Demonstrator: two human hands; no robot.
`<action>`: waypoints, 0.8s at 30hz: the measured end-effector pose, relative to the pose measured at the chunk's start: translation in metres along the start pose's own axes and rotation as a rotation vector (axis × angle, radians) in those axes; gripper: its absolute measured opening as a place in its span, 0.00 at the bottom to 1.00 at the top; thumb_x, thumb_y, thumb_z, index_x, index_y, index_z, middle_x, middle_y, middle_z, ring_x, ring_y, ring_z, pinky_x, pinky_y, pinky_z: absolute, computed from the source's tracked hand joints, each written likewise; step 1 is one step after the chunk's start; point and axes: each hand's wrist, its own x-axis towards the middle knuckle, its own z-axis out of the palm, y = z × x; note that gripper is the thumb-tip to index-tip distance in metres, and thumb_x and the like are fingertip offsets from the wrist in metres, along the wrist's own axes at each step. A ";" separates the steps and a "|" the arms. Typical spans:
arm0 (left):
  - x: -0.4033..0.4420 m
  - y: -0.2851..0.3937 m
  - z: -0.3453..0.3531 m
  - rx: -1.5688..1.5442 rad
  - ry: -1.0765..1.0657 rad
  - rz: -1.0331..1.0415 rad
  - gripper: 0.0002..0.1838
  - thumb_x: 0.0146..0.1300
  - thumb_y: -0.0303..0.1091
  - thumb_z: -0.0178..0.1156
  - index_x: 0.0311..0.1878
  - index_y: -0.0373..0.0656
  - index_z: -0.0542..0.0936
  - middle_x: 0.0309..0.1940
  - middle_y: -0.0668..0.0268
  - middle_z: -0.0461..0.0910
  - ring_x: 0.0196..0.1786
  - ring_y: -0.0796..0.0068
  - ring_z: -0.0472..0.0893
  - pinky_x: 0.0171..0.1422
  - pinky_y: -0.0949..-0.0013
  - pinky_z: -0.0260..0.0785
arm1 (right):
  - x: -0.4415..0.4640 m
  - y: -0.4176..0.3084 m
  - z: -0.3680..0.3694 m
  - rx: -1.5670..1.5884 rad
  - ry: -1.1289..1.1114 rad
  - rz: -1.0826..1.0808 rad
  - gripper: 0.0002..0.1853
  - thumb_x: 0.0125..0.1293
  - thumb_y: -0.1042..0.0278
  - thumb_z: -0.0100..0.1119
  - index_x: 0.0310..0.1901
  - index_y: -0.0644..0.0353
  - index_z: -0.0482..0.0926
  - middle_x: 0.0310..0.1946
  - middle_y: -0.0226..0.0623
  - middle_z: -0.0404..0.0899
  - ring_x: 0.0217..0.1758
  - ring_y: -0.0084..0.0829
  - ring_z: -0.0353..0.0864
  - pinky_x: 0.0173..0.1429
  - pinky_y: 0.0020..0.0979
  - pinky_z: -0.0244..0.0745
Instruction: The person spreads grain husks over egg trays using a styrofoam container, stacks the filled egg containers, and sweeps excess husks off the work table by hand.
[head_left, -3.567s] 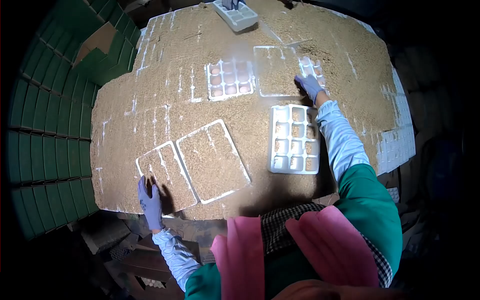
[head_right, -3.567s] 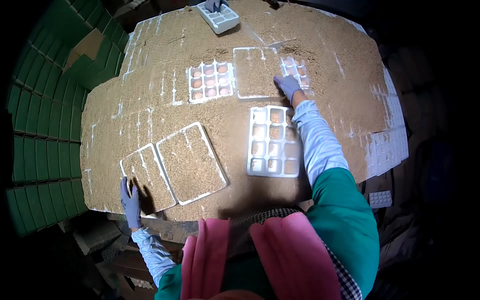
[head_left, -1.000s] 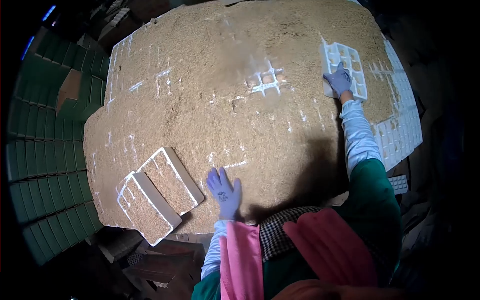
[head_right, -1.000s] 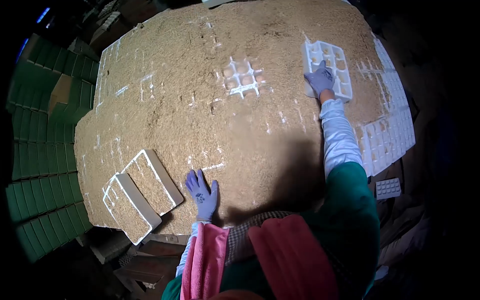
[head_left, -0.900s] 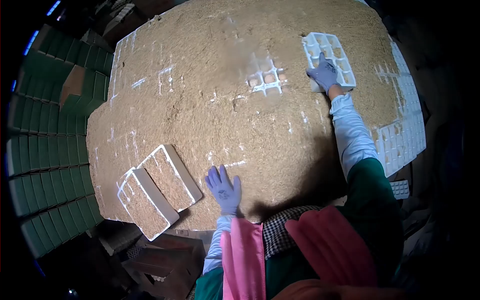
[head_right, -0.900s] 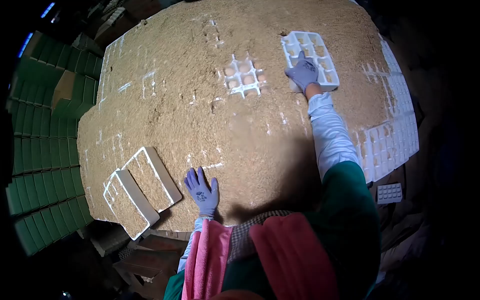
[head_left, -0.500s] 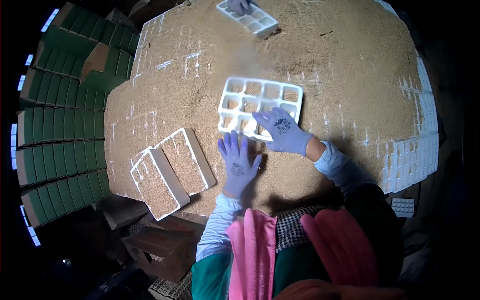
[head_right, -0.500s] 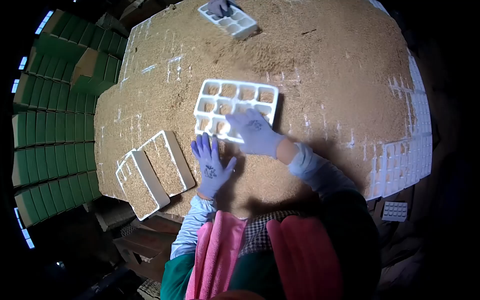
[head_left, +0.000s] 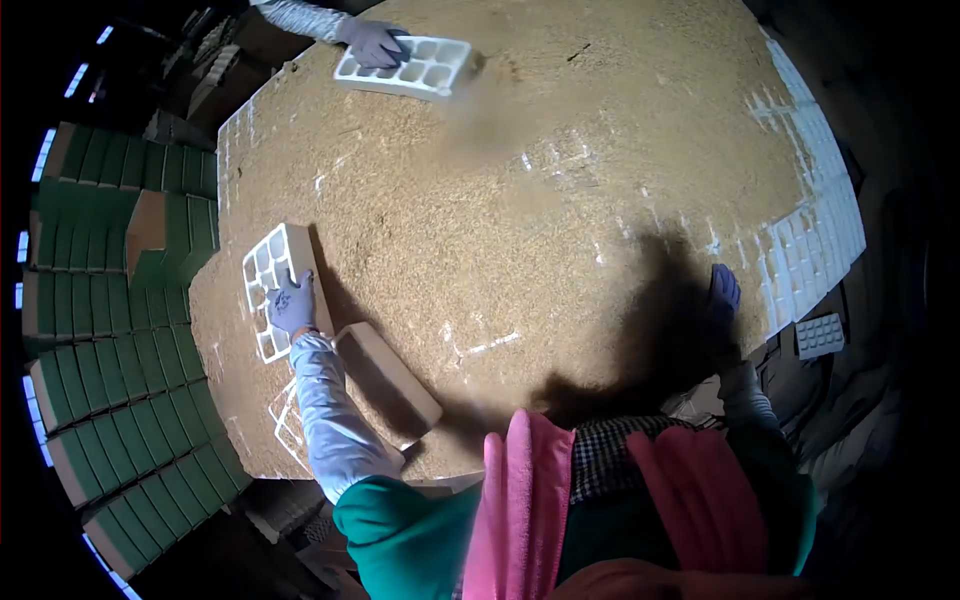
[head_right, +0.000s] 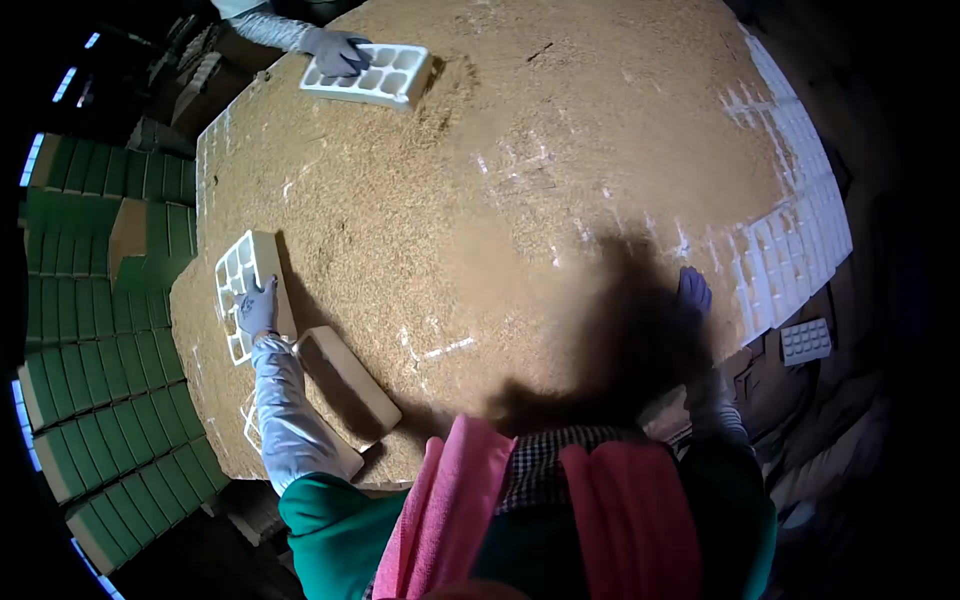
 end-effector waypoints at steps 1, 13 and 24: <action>0.020 0.005 0.024 -0.030 -0.070 0.008 0.34 0.62 0.66 0.55 0.65 0.56 0.77 0.59 0.39 0.74 0.59 0.41 0.77 0.60 0.44 0.70 | -0.019 0.011 -0.008 -0.057 -0.023 0.048 0.27 0.61 0.59 0.61 0.59 0.64 0.73 0.59 0.52 0.73 0.65 0.52 0.69 0.70 0.52 0.62; -0.165 0.401 -0.055 -0.209 -0.072 0.792 0.28 0.63 0.63 0.54 0.53 0.51 0.82 0.54 0.47 0.77 0.57 0.42 0.76 0.62 0.42 0.66 | -0.041 -0.009 -0.034 0.026 -0.044 0.203 0.24 0.62 0.60 0.60 0.56 0.63 0.74 0.56 0.52 0.74 0.63 0.53 0.70 0.69 0.52 0.63; -0.260 0.512 -0.054 -0.248 -0.006 1.039 0.25 0.63 0.60 0.57 0.50 0.50 0.82 0.56 0.50 0.73 0.52 0.45 0.77 0.55 0.44 0.69 | -0.010 -0.028 -0.042 0.263 -0.021 0.292 0.21 0.62 0.61 0.59 0.54 0.63 0.75 0.53 0.51 0.75 0.60 0.54 0.70 0.67 0.52 0.64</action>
